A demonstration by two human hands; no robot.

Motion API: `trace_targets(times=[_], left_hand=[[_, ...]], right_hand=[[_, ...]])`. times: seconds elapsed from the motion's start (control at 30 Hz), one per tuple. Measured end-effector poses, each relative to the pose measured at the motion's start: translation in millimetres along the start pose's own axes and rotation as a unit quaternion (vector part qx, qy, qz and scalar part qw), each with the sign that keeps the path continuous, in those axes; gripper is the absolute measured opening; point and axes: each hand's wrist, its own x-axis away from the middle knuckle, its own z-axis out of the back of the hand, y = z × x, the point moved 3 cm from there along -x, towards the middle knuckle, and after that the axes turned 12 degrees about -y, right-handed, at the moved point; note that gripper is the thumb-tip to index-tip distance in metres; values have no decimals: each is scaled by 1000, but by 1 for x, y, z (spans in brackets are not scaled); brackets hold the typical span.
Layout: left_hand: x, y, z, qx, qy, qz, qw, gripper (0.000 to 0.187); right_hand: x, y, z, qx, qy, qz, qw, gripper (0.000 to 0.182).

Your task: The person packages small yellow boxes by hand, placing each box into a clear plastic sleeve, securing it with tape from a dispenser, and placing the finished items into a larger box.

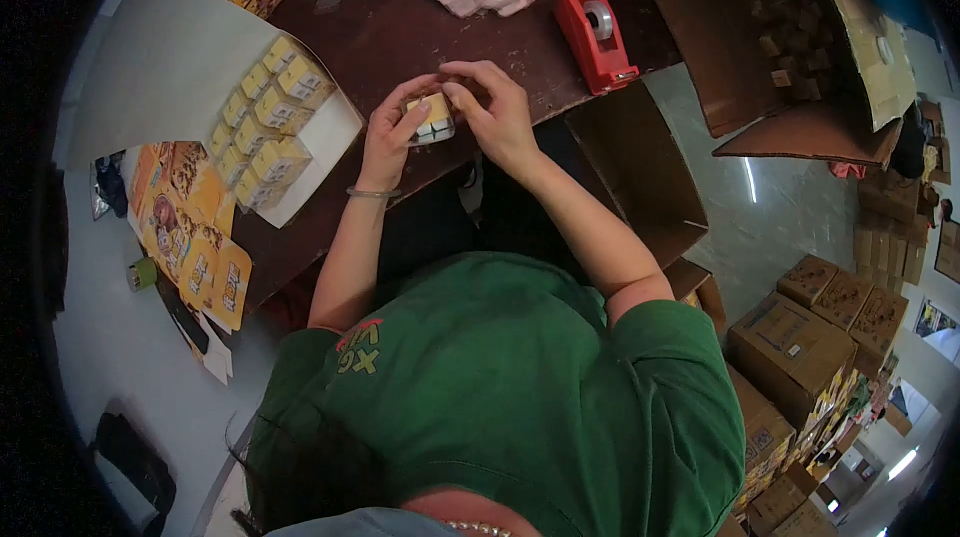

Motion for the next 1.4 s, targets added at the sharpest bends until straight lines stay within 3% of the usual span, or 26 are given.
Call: trace_targets(times=[0.03, 0.1, 0.13, 0.23, 0.27, 0.37, 0.5, 0.6, 0.7, 0.73, 0.87, 0.93, 1.03, 1.07, 1.17, 1.27, 1.3, 1.4], left_hand=[[0, 4, -1, -2, -4, -9, 1000, 32], [-1, 6, 1, -18, -3, -3, 1000, 33], [2, 10, -1, -25, -12, 14, 1000, 35], [0, 3, -1, -4, 3, 10, 1000, 32], [1, 4, 0, -5, 7, 7, 1000, 32], [4, -1, 4, -11, 15, -10, 1000, 30], [4, -5, 2, -23, 26, -14, 999, 28], [6, -14, 1, 11, 45, -39, 998, 36], [16, 0, -12, 277, -40, -56, 959, 50], [18, -17, 3, 106, -74, -77, 989, 65], [23, -16, 10, -169, -109, 26, 979, 72], [21, -13, 9, -192, -87, 26, 977, 70], [20, -11, 4, -171, -86, 22, 981, 67], [21, -12, 3, -154, -90, 22, 984, 66], [21, -13, 5, -199, -59, 11, 978, 61], [17, -7, 0, -232, -74, -42, 969, 62], [18, -9, 1, -218, -69, -32, 973, 62], [21, -17, -1, -200, -20, -29, 979, 64]], right_hand=[[13, -7, 7, 173, 40, 185, 966, 26], [38, -17, 0, 259, -53, 323, 908, 31], [42, -19, -5, 285, -99, 335, 893, 36], [20, -28, -14, 290, -50, 247, 923, 36], [13, -37, -13, 143, -47, 110, 982, 36], [-5, -33, -7, 267, -152, 121, 944, 34], [-14, -21, -1, 244, -140, 134, 950, 21], [-14, -15, -4, 207, -136, 68, 966, 16], [-15, -12, -2, 140, -155, -8, 978, 14], [-18, -8, -2, 116, -175, -40, 977, 14], [-35, -4, 1, 78, -241, -130, 959, 14], [-39, -6, 0, 78, -267, -161, 947, 14], [-27, -19, -5, 215, -210, 35, 953, 14], [-22, -21, -7, 212, -207, 46, 954, 12], [-21, -10, -8, 127, -188, 23, 974, 17], [-19, -1, -2, 128, -105, -56, 985, 26], [-21, 31, -2, -5, -144, -122, 982, 33], [-19, 18, -3, 56, -132, -136, 980, 35]])
